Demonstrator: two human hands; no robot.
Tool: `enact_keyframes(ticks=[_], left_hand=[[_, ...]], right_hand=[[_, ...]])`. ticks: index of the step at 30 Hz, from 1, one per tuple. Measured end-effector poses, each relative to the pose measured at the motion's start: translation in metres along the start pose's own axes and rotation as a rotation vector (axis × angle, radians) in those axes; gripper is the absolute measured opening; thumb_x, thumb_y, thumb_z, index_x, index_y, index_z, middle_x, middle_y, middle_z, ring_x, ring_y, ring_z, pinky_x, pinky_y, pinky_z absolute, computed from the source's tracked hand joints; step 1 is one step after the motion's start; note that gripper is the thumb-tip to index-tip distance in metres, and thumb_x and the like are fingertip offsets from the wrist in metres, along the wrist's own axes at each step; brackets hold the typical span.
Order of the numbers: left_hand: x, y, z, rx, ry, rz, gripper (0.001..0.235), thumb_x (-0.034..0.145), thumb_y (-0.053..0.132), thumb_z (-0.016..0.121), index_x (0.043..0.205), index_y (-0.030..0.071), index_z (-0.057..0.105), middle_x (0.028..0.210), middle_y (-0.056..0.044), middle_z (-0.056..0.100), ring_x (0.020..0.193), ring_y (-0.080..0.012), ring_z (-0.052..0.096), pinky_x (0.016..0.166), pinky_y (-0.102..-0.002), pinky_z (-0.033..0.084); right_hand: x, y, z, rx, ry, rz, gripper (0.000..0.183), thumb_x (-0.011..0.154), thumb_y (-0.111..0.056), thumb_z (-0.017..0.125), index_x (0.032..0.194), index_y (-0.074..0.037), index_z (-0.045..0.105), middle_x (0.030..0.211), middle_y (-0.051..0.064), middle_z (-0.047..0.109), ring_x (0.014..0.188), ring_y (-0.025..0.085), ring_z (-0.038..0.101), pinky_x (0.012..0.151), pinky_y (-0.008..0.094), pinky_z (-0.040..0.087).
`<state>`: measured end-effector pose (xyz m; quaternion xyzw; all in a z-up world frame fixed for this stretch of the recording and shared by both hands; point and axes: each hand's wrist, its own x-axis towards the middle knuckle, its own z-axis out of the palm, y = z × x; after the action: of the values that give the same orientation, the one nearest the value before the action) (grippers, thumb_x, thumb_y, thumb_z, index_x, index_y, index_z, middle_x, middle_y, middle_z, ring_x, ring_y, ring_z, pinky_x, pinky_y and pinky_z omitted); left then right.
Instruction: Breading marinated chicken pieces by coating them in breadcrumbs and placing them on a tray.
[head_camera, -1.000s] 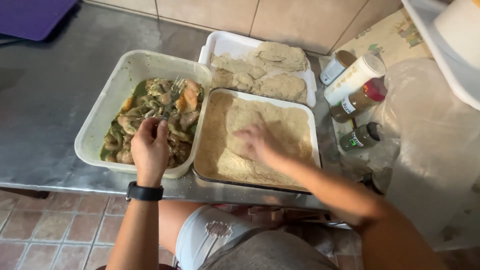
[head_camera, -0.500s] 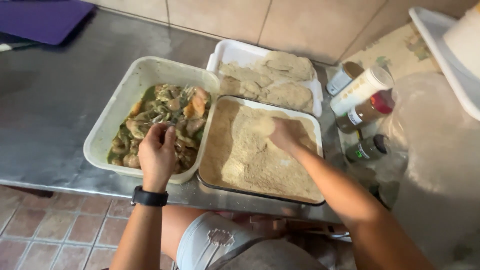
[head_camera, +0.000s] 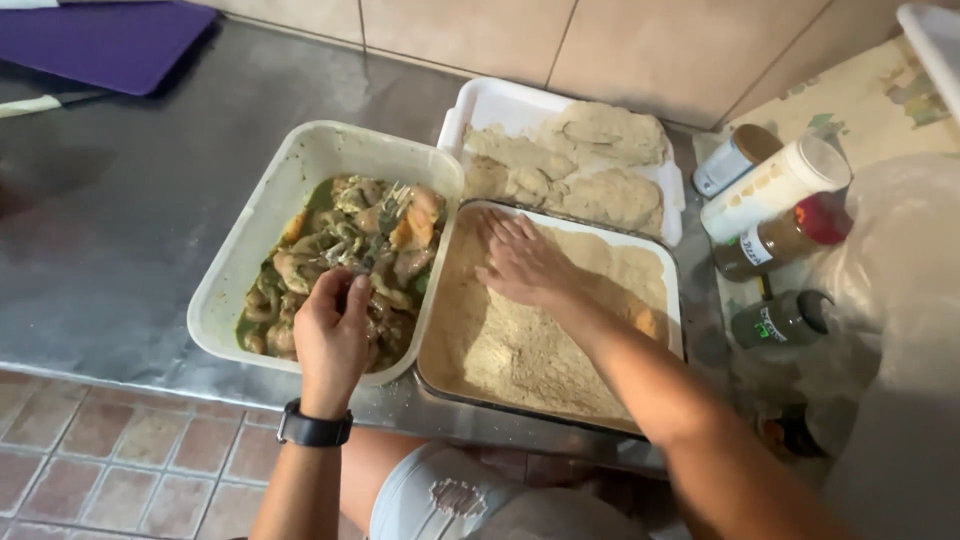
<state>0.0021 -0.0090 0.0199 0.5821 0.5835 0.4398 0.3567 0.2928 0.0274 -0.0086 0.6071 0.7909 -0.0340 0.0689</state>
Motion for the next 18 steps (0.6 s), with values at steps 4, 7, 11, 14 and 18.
enact_keyframes(ticks=[4, 7, 11, 14, 18], left_hand=[[-0.002, 0.0, 0.001, -0.012, 0.007, 0.01, 0.022, 0.104, 0.025, 0.064, 0.112, 0.006, 0.071, 0.086, -0.015, 0.074, 0.086, -0.0315, 0.071, 0.076, -0.045, 0.054], [-0.001, 0.004, -0.001, 0.013, -0.005, 0.017, 0.021, 0.104, 0.026, 0.063, 0.111, 0.008, 0.073, 0.085, -0.013, 0.075, 0.087, -0.0319, 0.073, 0.074, -0.045, 0.054], [0.001, 0.001, 0.0, -0.009, -0.006, 0.03, 0.022, 0.105, 0.024, 0.063, 0.112, 0.005, 0.072, 0.085, -0.016, 0.074, 0.085, -0.0331, 0.072, 0.073, -0.046, 0.054], [0.001, -0.004, 0.002, 0.001, -0.01, 0.044, 0.021, 0.105, 0.024, 0.064, 0.111, 0.006, 0.072, 0.085, -0.016, 0.074, 0.085, -0.0328, 0.072, 0.074, -0.045, 0.054], [0.002, -0.004, 0.001, 0.003, -0.003, 0.036, 0.023, 0.104, 0.026, 0.064, 0.112, 0.006, 0.072, 0.086, -0.016, 0.075, 0.087, -0.0338, 0.073, 0.074, -0.046, 0.055]], right_hand=[[-0.008, -0.015, -0.021, 0.008, -0.106, 0.031, 0.08, 0.102, -0.053, 0.03, 0.162, -0.002, 0.019, 0.169, 0.018, 0.022, 0.158, 0.032, 0.014, 0.126, 0.058, 0.01], [-0.027, -0.041, -0.044, -0.164, -0.133, 0.066, 0.076, 0.105, -0.053, 0.025, 0.159, 0.0, 0.026, 0.169, 0.02, 0.021, 0.158, 0.035, 0.007, 0.125, 0.06, 0.005], [-0.04, -0.053, -0.044, -0.115, -0.048, 0.05, 0.069, 0.103, -0.047, 0.04, 0.151, 0.002, 0.042, 0.162, 0.021, 0.036, 0.158, 0.034, 0.013, 0.125, 0.058, 0.005], [-0.034, -0.034, -0.018, 0.051, -0.03, 0.073, 0.074, 0.103, -0.054, 0.031, 0.154, 0.0, 0.039, 0.164, 0.02, 0.034, 0.159, 0.032, 0.012, 0.126, 0.057, 0.005], [-0.031, 0.006, -0.002, 0.283, 0.053, 0.126, 0.065, 0.106, -0.044, 0.029, 0.16, -0.008, 0.028, 0.17, 0.013, 0.022, 0.158, 0.034, 0.01, 0.125, 0.06, 0.005]])
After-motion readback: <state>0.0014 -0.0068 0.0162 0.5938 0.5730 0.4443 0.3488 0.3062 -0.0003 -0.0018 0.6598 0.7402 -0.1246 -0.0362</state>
